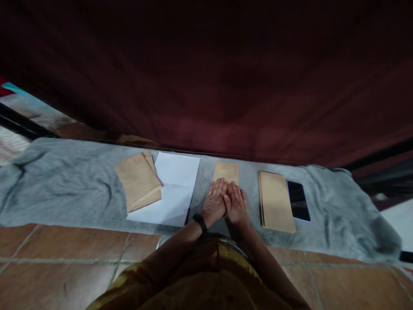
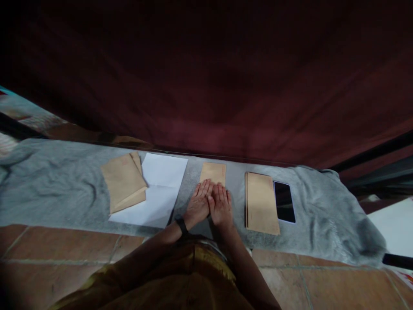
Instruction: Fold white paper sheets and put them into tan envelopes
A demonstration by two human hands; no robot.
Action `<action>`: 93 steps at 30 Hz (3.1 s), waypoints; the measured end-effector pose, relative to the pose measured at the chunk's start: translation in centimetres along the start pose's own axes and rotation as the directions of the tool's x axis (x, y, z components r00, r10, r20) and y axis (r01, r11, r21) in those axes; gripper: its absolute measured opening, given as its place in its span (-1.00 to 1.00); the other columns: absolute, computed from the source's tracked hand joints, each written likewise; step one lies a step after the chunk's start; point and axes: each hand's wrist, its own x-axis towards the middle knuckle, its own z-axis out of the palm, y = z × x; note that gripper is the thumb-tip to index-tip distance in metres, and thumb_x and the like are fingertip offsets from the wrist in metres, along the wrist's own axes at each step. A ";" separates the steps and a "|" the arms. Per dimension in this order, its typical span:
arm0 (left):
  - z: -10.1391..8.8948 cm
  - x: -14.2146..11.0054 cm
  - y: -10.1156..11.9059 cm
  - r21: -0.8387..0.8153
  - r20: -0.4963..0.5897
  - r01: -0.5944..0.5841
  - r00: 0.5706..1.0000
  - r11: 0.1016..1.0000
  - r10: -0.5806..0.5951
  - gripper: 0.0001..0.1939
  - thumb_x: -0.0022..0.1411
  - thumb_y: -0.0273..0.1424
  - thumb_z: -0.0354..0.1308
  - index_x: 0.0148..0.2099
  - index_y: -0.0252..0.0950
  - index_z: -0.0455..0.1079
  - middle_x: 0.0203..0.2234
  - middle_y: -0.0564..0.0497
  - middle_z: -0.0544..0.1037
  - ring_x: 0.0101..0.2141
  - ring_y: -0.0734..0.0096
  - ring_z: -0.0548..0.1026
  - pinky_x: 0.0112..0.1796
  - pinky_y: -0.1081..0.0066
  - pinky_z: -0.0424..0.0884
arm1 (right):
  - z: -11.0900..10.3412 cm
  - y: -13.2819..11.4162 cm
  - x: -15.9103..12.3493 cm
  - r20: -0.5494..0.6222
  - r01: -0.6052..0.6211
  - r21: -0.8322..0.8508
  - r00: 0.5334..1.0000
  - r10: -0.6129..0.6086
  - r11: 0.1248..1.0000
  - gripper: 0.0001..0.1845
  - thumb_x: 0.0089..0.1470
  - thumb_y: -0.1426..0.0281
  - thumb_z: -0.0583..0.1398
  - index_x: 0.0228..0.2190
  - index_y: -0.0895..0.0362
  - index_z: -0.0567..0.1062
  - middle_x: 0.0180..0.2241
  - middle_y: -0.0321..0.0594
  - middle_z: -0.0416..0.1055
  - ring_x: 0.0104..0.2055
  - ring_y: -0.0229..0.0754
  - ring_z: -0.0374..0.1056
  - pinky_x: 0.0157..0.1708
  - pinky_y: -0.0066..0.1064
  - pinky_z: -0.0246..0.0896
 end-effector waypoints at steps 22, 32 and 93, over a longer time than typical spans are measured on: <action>0.0 4.8 0.9 -0.178 0.044 -0.014 0.999 0.984 0.022 -0.41 0.51 -0.28 -0.28 0.46 -0.45 0.03 0.42 -0.15 0.11 0.43 0.24 -0.02 0.39 0.13 -0.04 | -1.3 0.9 -1.1 -0.035 -0.004 -0.116 0.999 0.000 0.993 -0.38 0.32 0.45 -0.03 0.35 0.37 0.14 0.35 0.22 0.14 0.40 0.18 0.02 0.34 0.18 -0.16; 0.5 9.5 -0.6 -0.127 0.106 -0.021 0.994 0.992 0.034 -0.35 0.49 -0.21 -0.25 0.48 -0.43 -0.03 0.45 -0.12 0.01 0.44 0.25 -0.12 0.40 0.13 -0.18 | -1.7 0.5 -0.8 -0.033 -0.062 -0.087 0.998 0.060 0.994 -0.43 0.38 0.34 -0.02 0.33 0.29 0.20 0.35 0.15 0.15 0.40 0.12 0.04 0.37 0.13 -0.22; -1.3 -4.7 -1.7 -0.248 0.015 -0.548 0.823 0.799 0.568 -0.39 0.34 0.01 0.15 0.16 -0.42 0.45 0.13 -0.29 0.52 0.27 0.07 0.32 0.33 0.14 0.07 | -2.9 2.0 -4.2 0.075 0.300 -0.009 0.952 -0.298 0.954 -0.41 0.38 0.45 -0.09 0.38 0.17 0.08 0.44 -0.01 -0.06 0.48 0.00 -0.17 0.35 0.08 -0.09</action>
